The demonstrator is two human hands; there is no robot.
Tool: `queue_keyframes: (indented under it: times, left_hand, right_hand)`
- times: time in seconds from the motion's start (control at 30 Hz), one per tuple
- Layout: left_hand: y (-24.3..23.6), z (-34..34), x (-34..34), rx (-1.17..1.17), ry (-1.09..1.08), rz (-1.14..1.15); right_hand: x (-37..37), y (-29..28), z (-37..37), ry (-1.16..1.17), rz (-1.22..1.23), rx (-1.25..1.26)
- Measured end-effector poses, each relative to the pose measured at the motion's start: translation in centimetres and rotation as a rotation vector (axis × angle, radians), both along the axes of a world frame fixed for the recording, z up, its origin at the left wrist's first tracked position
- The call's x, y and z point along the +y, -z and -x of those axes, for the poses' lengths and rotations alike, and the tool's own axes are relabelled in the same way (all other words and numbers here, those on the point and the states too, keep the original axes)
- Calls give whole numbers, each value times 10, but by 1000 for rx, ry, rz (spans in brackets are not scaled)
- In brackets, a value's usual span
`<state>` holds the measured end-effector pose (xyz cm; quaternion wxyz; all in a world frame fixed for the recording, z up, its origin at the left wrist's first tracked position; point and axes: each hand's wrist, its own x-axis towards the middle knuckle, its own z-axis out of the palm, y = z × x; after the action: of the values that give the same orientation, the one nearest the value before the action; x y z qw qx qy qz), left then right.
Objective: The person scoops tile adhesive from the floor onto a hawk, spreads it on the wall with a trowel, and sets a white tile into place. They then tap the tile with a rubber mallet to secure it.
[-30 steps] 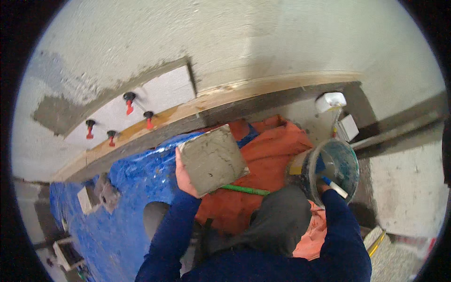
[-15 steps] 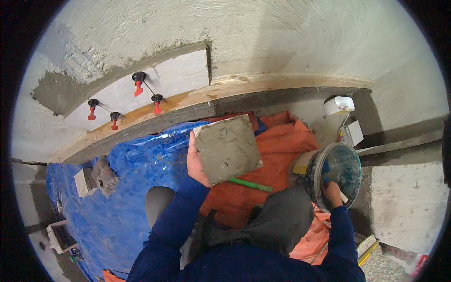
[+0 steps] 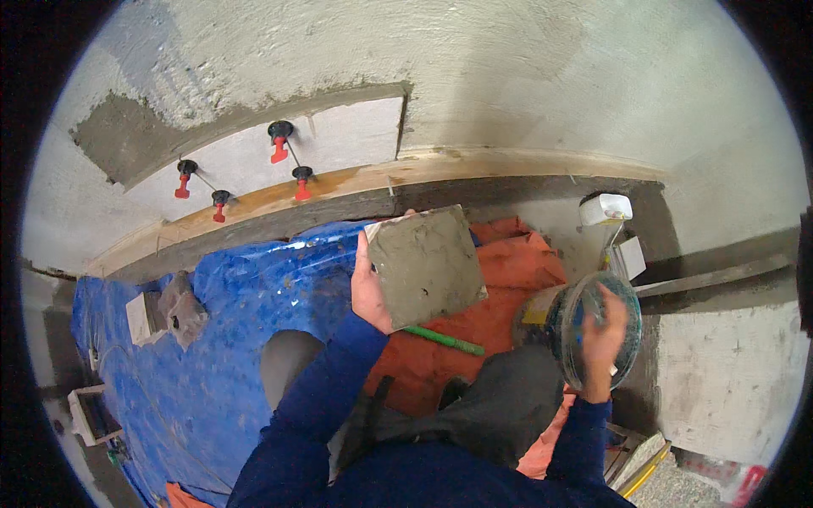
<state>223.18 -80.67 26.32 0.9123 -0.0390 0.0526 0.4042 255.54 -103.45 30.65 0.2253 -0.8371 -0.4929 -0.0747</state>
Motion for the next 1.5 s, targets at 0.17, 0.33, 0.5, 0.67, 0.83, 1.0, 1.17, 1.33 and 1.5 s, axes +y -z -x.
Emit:
queue_keyframes:
  times: [0.17, 0.33, 0.5, 0.67, 0.83, 1.0, 1.17, 1.33, 1.5]
  left_hand:
    - [-19, -21, 2, 6, -43, -50]
    - [-36, -43, 1, 115, -178, -120]
    - [-52, -64, -4, 102, -249, -176]
    - [-79, -80, -1, 63, -303, -254]
    - [-107, -100, -7, 235, -360, -438]
    - [-136, -120, 7, 832, -330, -657]
    - [-161, -161, 24, 1256, -430, -823]
    - [-165, -198, 25, 1366, -412, -864]
    - [-156, -211, 29, 1479, -406, -807]
  right_hand:
    - [78, 0, 87, -416, -2, 1100]
    - [105, 8, 99, -416, -264, 1525]
    - [121, 4, 77, -458, -398, 1630]
    - [160, -5, 34, -660, -430, 1756]
    - [191, 2, 5, -726, -529, 1932]
    - [206, 14, -19, -660, -664, 2134]
    - [228, 14, -70, -603, -610, 2211]
    - [241, 21, -94, -492, -701, 2332]
    - [255, 32, -100, -411, -693, 2412]
